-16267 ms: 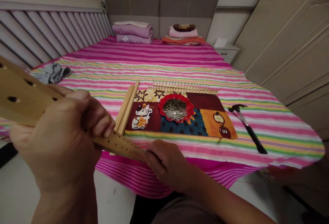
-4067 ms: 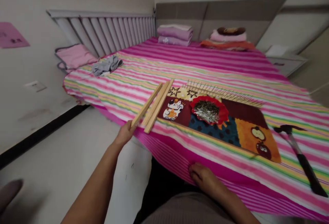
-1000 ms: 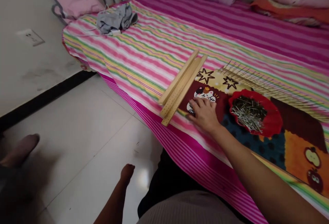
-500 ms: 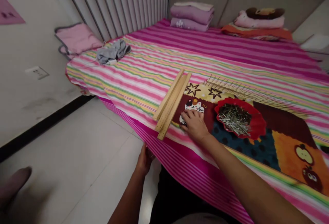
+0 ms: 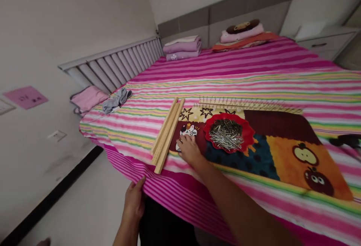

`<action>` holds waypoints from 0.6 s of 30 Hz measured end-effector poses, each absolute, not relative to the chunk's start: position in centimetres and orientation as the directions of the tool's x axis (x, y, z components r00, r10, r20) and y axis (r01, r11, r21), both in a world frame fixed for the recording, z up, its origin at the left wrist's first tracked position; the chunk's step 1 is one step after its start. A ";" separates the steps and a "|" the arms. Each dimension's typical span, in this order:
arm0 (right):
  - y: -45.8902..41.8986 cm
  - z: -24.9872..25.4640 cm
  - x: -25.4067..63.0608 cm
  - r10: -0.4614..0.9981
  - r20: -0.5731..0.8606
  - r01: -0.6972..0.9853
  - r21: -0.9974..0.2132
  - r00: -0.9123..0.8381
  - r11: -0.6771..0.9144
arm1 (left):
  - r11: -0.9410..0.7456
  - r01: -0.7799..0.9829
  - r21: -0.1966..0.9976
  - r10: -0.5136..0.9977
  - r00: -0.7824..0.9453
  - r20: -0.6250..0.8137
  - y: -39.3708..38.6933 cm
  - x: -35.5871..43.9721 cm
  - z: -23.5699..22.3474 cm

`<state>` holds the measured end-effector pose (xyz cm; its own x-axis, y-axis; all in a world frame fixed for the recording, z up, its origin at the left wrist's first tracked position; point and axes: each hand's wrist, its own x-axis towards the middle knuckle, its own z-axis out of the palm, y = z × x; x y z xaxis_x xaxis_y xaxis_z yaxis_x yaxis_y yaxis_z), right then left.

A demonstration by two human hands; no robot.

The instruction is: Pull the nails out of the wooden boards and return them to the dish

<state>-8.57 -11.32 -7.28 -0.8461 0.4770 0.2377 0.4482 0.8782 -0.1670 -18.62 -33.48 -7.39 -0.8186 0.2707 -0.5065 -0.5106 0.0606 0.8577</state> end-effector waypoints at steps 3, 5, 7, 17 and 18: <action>-11.3 -7.1 -8.2 0.481 0.236 0.454 -0.163 -0.844 0.876 | 0.086 -0.473 0.877 0.306 -0.825 -0.475 -33.2 -18.7 -7.5; -11.2 -7.1 -8.1 0.487 0.228 0.463 -0.150 -0.843 0.873 | 0.102 -0.457 0.884 0.353 -0.814 -0.461 -32.7 -18.5 -8.2; -11.3 -7.2 -8.0 0.485 0.211 0.468 -0.128 -0.849 0.874 | 0.119 -0.440 0.890 0.416 -0.792 -0.447 -32.2 -18.0 -9.1; -11.8 -8.7 -9.7 0.451 0.173 0.468 0.077 -0.876 0.880 | 0.420 -0.344 0.840 0.328 -0.806 -0.494 -40.0 -22.8 -17.2; -11.8 -8.9 -9.8 0.449 0.170 0.468 0.090 -0.877 0.879 | 0.471 -0.359 0.806 0.241 -0.827 -0.509 -41.8 -24.0 -18.6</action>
<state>-9.76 -11.81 -8.86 -0.8771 0.4493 0.1699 0.4679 0.8792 0.0905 -24.05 -41.77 -18.64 -0.8266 0.2408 -0.5087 -0.3589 0.4707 0.8060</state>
